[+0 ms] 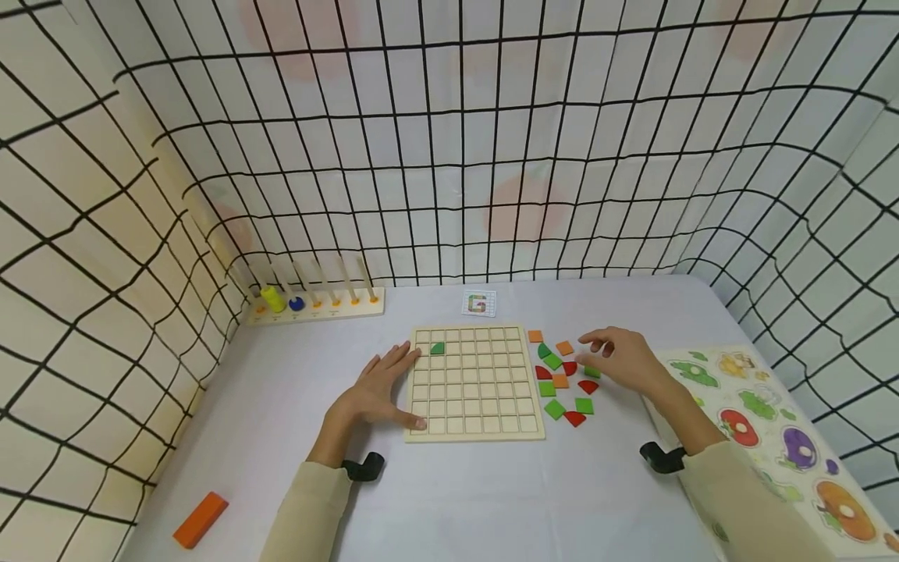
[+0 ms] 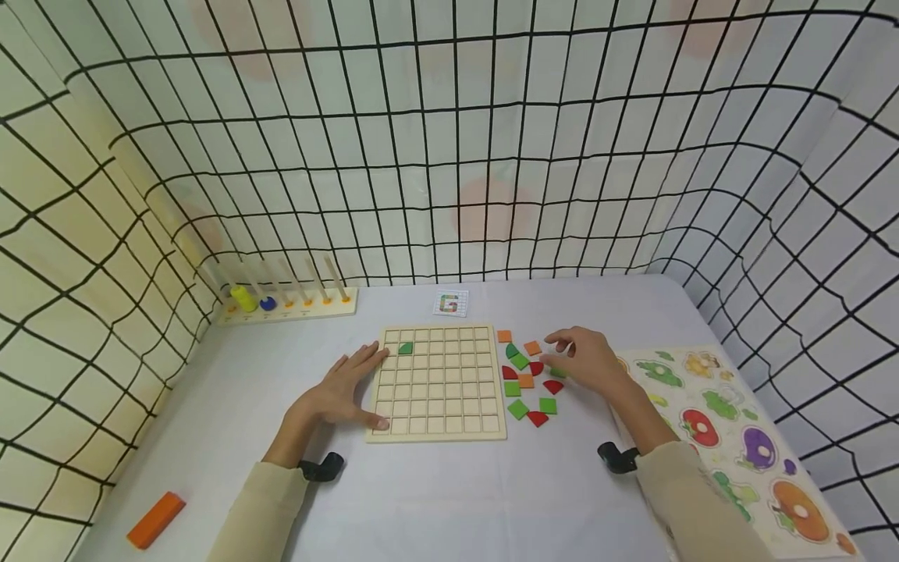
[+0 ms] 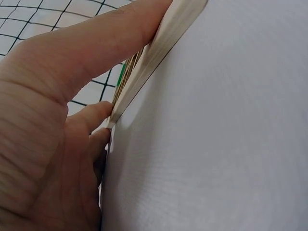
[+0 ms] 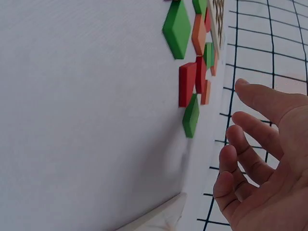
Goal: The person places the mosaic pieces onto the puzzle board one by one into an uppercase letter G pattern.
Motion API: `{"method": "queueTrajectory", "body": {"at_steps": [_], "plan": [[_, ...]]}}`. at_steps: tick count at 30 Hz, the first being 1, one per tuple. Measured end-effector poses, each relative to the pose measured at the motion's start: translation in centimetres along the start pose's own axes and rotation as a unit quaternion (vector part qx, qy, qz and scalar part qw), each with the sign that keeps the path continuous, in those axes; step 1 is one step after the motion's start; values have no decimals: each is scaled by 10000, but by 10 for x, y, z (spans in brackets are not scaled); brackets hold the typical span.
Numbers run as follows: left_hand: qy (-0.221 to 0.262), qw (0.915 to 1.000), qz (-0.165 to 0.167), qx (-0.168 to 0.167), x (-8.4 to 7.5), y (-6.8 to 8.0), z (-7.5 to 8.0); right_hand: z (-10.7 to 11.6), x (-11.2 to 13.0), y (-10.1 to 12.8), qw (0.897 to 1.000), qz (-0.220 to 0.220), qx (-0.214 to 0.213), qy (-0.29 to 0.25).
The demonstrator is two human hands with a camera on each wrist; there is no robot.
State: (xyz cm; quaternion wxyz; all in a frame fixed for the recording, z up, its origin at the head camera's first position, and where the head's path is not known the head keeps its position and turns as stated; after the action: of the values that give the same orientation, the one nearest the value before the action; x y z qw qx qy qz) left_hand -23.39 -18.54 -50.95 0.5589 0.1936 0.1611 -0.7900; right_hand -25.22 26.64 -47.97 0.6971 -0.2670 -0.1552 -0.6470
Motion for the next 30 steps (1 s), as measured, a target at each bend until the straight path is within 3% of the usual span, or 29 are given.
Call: {"method": "queueTrajectory", "body": {"at_steps": [7,14,30], "plan": [[-48,9999,91,38,1,2,0,3,-12,4,9998,142,166,35],[27,10000,-23,-12,0,1,1,4,-18,12,9992,102,347,150],[-59,10000,55,26,0,1,-1,4,-24,17,9995,116,228,193]]}}
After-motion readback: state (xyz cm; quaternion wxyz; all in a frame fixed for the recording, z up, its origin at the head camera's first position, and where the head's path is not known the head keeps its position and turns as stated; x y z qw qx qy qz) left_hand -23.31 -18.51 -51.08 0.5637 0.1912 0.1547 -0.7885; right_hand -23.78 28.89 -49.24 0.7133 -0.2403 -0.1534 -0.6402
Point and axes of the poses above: each hand's wrist, its own y-axis away from the middle knuckle, its own z-axis out of the back of the hand, x = y × z, the point moved 1 cm from there along -y, towards the middle knuckle, and after that the axes turned 14 degrees about -x, right-handed, at the moved point
